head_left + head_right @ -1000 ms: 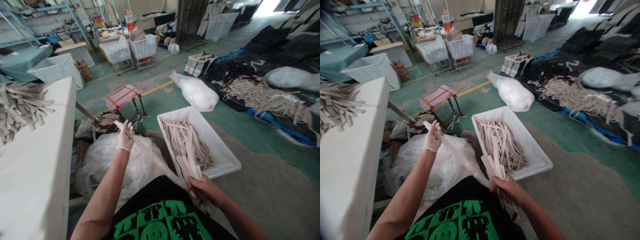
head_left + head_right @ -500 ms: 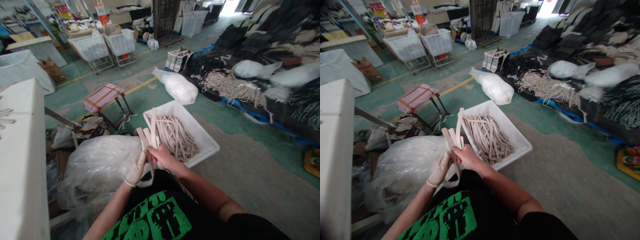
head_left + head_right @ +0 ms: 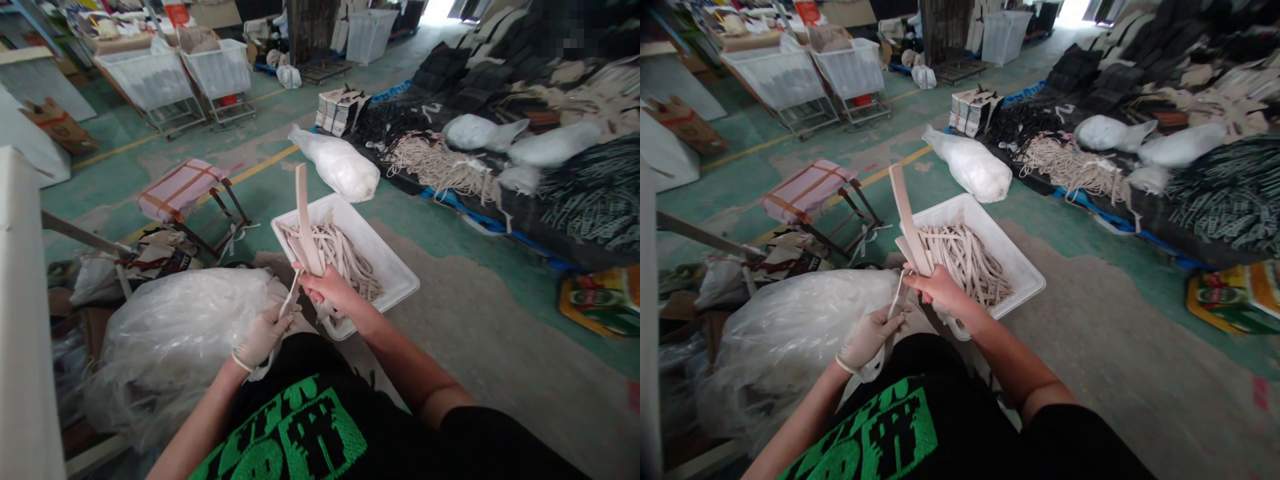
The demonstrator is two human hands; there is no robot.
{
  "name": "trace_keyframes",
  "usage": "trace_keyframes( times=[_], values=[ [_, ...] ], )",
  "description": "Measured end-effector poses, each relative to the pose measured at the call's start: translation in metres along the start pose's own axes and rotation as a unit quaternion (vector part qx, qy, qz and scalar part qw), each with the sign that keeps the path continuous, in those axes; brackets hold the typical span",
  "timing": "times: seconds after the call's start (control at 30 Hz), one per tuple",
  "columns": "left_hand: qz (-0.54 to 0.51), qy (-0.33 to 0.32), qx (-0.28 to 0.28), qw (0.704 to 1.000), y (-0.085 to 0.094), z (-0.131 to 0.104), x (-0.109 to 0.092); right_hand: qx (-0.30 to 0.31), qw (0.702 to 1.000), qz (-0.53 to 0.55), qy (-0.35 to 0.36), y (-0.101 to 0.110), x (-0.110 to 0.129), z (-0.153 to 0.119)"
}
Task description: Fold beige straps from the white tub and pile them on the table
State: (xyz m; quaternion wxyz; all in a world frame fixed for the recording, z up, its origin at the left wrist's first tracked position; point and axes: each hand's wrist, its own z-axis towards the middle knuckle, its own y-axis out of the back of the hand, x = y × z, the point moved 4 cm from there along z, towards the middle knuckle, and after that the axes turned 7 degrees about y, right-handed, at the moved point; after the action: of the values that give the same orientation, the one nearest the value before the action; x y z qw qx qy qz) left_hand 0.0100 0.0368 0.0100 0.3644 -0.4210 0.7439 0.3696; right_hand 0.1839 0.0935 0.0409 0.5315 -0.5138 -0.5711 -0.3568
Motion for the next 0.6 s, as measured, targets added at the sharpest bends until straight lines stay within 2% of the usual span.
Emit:
trace_keyframes(
  times=[0.1, 0.23, 0.37, 0.47, 0.53, 0.6],
  values=[
    [-0.007, -0.003, 0.015, 1.000, -0.009, -0.002, -0.006, 0.043, 0.999, -0.014, -0.008, -0.008, -0.001, -0.008],
    [0.000, -0.003, 0.006, 1.000, -0.015, -0.003, 0.006, -0.006, 0.999, -0.052, 0.004, -0.006, 0.001, -0.024],
    [0.029, 0.002, 0.010, 1.000, -0.025, -0.002, 0.033, -0.098, 0.992, -0.047, 0.063, 0.023, 0.031, -0.038],
    [0.033, -0.009, 0.008, 0.999, -0.030, 0.000, 0.043, -0.123, 0.981, -0.099, 0.110, 0.050, 0.062, -0.041],
    [0.020, -0.024, -0.007, 1.000, -0.026, -0.001, 0.043, -0.129, 0.971, -0.142, 0.144, 0.066, 0.080, -0.040],
    [0.008, -0.033, -0.043, 0.998, -0.014, -0.004, 0.041, -0.151, 0.953, -0.182, 0.189, 0.083, 0.096, -0.035]
  ],
)
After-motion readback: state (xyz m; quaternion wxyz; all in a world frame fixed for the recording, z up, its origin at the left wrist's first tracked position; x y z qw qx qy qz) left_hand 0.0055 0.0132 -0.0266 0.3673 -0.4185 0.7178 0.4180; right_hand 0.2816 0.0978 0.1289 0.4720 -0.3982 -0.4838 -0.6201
